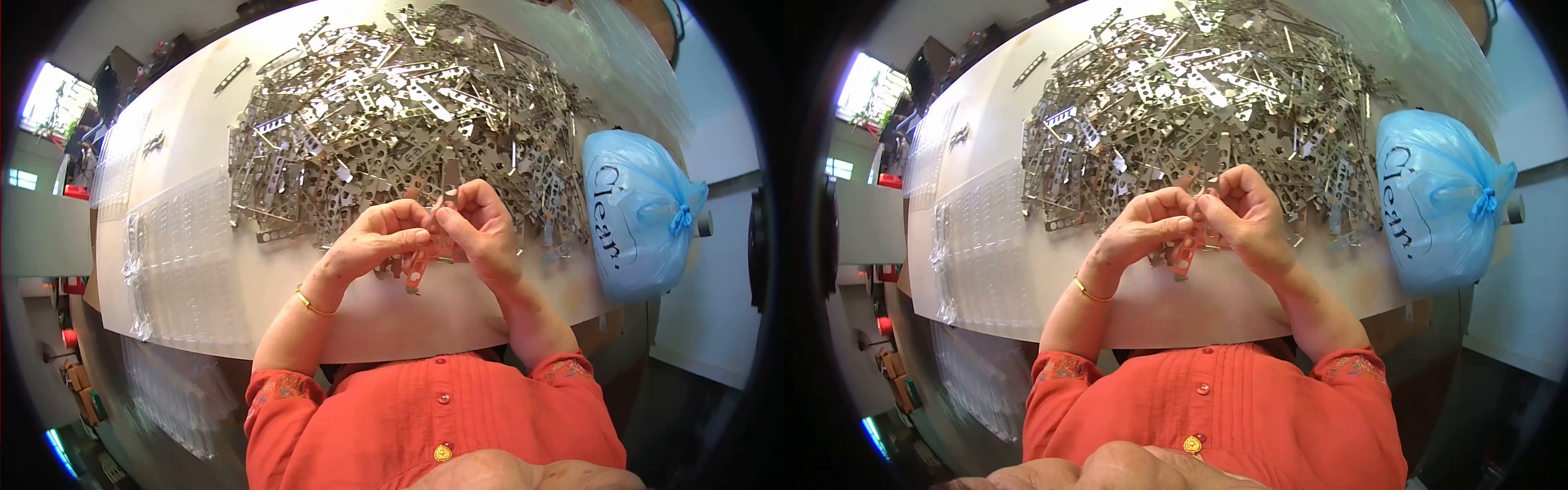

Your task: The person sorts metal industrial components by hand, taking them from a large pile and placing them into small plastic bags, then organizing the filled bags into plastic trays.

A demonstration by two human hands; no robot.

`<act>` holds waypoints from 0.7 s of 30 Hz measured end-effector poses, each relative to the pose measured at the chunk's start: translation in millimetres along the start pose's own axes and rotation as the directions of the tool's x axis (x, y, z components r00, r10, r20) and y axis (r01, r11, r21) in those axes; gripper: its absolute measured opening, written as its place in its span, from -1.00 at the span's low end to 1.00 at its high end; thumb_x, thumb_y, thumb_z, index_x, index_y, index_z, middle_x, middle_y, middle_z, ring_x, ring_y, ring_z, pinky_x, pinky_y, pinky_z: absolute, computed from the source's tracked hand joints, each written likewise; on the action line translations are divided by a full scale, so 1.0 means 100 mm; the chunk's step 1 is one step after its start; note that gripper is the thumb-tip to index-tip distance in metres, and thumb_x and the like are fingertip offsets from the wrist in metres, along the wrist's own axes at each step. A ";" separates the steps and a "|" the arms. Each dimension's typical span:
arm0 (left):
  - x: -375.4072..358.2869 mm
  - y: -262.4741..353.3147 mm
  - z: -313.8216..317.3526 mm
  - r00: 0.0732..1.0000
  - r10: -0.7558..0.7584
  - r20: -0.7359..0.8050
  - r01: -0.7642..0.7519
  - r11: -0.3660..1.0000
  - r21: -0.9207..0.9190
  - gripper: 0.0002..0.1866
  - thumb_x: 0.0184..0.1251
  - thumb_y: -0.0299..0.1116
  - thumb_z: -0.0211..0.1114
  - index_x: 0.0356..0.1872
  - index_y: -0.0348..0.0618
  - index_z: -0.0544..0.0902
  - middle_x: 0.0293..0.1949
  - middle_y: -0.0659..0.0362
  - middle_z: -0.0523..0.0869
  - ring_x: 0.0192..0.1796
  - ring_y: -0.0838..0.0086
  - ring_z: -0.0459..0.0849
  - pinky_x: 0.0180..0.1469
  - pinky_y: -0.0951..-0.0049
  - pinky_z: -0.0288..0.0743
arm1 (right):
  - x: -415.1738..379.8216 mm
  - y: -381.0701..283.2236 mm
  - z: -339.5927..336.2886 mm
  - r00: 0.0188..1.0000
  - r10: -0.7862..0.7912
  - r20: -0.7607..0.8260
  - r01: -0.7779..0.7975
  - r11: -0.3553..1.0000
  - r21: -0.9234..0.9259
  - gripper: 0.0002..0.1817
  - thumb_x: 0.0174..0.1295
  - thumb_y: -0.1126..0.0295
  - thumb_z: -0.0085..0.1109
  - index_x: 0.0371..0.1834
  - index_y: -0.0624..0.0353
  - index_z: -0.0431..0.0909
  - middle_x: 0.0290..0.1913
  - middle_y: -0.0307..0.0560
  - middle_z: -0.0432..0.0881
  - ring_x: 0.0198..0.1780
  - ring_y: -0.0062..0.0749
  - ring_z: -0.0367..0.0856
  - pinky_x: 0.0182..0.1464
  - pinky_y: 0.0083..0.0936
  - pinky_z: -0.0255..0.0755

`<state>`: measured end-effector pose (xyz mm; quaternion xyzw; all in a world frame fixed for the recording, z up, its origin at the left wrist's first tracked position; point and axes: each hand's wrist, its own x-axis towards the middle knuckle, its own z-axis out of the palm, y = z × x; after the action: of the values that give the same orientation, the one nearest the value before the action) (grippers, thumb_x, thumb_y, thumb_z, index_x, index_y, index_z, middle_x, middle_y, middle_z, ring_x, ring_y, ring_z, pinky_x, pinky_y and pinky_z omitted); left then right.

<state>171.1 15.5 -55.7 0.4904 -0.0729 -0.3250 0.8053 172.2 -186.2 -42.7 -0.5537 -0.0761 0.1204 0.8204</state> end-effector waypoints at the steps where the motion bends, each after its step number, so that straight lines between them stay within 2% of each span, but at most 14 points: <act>1: 0.00 0.01 0.02 1.000 -0.004 0.026 0.005 1.000 -0.031 -0.84 0.49 -0.41 0.30 -0.06 -0.26 0.58 -0.26 0.14 0.75 -0.24 0.53 0.73 -0.19 0.52 0.64 | -0.01 -0.01 0.01 1.000 -0.022 0.005 0.021 0.998 0.055 -0.86 0.41 0.57 0.17 -0.17 0.18 0.37 -0.22 -0.23 0.58 -0.23 -0.67 0.61 -0.23 -0.69 0.55; 3: -0.01 0.03 0.02 0.999 0.020 0.040 -0.020 1.000 -0.014 -0.81 0.52 -0.37 0.27 -0.03 -0.28 0.59 -0.28 0.14 0.75 -0.30 0.57 0.71 -0.24 0.55 0.61 | 0.00 0.01 -0.04 0.997 -0.029 0.066 0.025 0.998 0.057 -0.85 0.41 0.62 0.14 -0.16 0.19 0.35 -0.18 -0.17 0.58 -0.19 -0.62 0.63 -0.18 -0.64 0.58; 5: -0.05 0.12 0.05 0.995 -0.045 0.091 0.043 0.999 0.016 -0.77 0.54 -0.33 0.25 -0.02 -0.31 0.61 -0.29 0.12 0.76 -0.35 0.59 0.71 -0.29 0.57 0.60 | 0.00 0.01 -0.03 0.994 -0.084 0.072 0.079 0.994 0.076 -0.84 0.41 0.64 0.13 -0.16 0.18 0.35 -0.18 -0.16 0.59 -0.19 -0.62 0.63 -0.16 -0.62 0.58; 7: -0.05 0.11 0.06 0.997 -0.040 0.069 0.037 0.998 0.042 -0.76 0.54 -0.31 0.25 -0.02 -0.31 0.64 -0.29 0.10 0.78 -0.37 0.62 0.71 -0.34 0.62 0.56 | -0.02 -0.04 -0.02 0.994 -0.047 0.096 0.038 0.994 0.099 -0.84 0.40 0.66 0.12 -0.16 0.18 0.36 -0.17 -0.15 0.59 -0.19 -0.62 0.62 -0.12 -0.61 0.57; 9: -0.05 0.06 0.01 0.987 -0.033 0.160 0.042 0.998 -0.056 -0.77 0.54 -0.30 0.26 -0.03 -0.28 0.65 -0.28 0.09 0.78 -0.38 0.61 0.72 -0.38 0.63 0.54 | -0.01 -0.04 0.00 0.992 -0.109 0.062 0.106 0.993 0.055 -0.84 0.39 0.67 0.12 -0.17 0.17 0.37 -0.16 -0.14 0.59 -0.18 -0.63 0.59 -0.10 -0.61 0.54; 10: -0.04 0.06 0.01 0.992 -0.038 0.120 0.039 0.999 -0.008 -0.76 0.52 -0.28 0.28 -0.04 -0.28 0.65 -0.32 0.11 0.76 -0.43 0.59 0.71 -0.43 0.61 0.56 | -0.01 -0.03 -0.01 0.989 -0.128 0.074 0.122 0.990 0.077 -0.83 0.38 0.68 0.12 -0.17 0.17 0.38 -0.16 -0.13 0.58 -0.19 -0.63 0.56 -0.10 -0.63 0.51; 11: -0.03 0.04 0.00 0.996 -0.027 0.083 0.027 1.000 -0.002 -0.76 0.52 -0.28 0.28 -0.04 -0.28 0.65 -0.32 0.11 0.76 -0.43 0.59 0.71 -0.43 0.61 0.56 | 0.00 -0.01 -0.03 0.989 -0.130 0.072 0.125 0.990 0.063 -0.83 0.38 0.67 0.13 -0.15 0.17 0.39 -0.14 -0.11 0.58 -0.21 -0.63 0.55 -0.09 -0.62 0.51; 13: 0.00 -0.03 -0.06 0.989 0.029 0.144 -0.028 1.000 -0.006 -0.77 0.48 -0.29 0.33 -0.10 -0.27 0.64 -0.37 0.16 0.72 -0.48 0.57 0.69 -0.48 0.57 0.57 | -0.02 0.00 -0.04 0.989 -0.129 0.073 0.126 0.991 0.053 -0.85 0.39 0.63 0.16 -0.13 0.17 0.40 -0.06 -0.07 0.60 -0.23 -0.64 0.55 -0.08 -0.61 0.51; 15: 0.02 -0.05 -0.07 0.992 0.031 0.123 -0.031 1.000 0.000 -0.79 0.46 -0.29 0.35 -0.15 -0.25 0.63 -0.38 0.19 0.71 -0.49 0.58 0.68 -0.50 0.57 0.55 | -0.02 0.02 -0.08 0.989 -0.111 0.102 0.106 0.993 0.054 -0.85 0.39 0.60 0.18 -0.10 0.16 0.43 0.04 -0.02 0.61 -0.24 -0.66 0.55 -0.07 -0.61 0.51; 16: 0.01 -0.04 -0.06 0.990 0.025 0.139 -0.025 1.000 0.001 -0.80 0.44 -0.30 0.37 -0.19 -0.22 0.61 -0.40 0.21 0.69 -0.50 0.58 0.67 -0.53 0.58 0.53 | -0.04 0.00 0.01 0.990 -0.138 0.018 0.138 0.990 0.017 -0.85 0.40 0.55 0.20 -0.06 0.15 0.45 0.10 0.01 0.61 -0.26 -0.70 0.55 -0.07 -0.63 0.51; 19: -0.01 -0.01 -0.04 0.998 0.029 0.059 -0.027 0.999 -0.022 -0.82 0.43 -0.31 0.39 -0.23 -0.18 0.59 -0.40 0.24 0.69 -0.50 0.59 0.67 -0.56 0.57 0.52 | -0.02 0.00 -0.04 0.995 -0.102 0.002 0.102 0.995 0.002 -0.86 0.41 0.50 0.22 -0.05 0.13 0.47 0.11 -0.01 0.61 -0.26 -0.73 0.55 -0.06 -0.64 0.50; 21: -0.02 0.04 0.01 0.995 0.078 0.069 -0.079 0.997 0.009 -0.77 0.47 -0.25 0.35 -0.21 -0.21 0.57 -0.43 0.23 0.69 -0.47 0.59 0.70 -0.52 0.56 0.55 | 0.00 0.01 -0.07 0.994 -0.102 -0.035 0.101 0.994 -0.035 -0.89 0.44 0.46 0.20 -0.06 0.13 0.49 0.08 -0.06 0.63 -0.27 -0.74 0.55 -0.11 -0.68 0.50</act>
<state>171.2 17.0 -51.8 0.4803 -0.1214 -0.3095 0.8117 173.6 -191.6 -46.5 -0.5649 -0.0912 0.0672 0.8174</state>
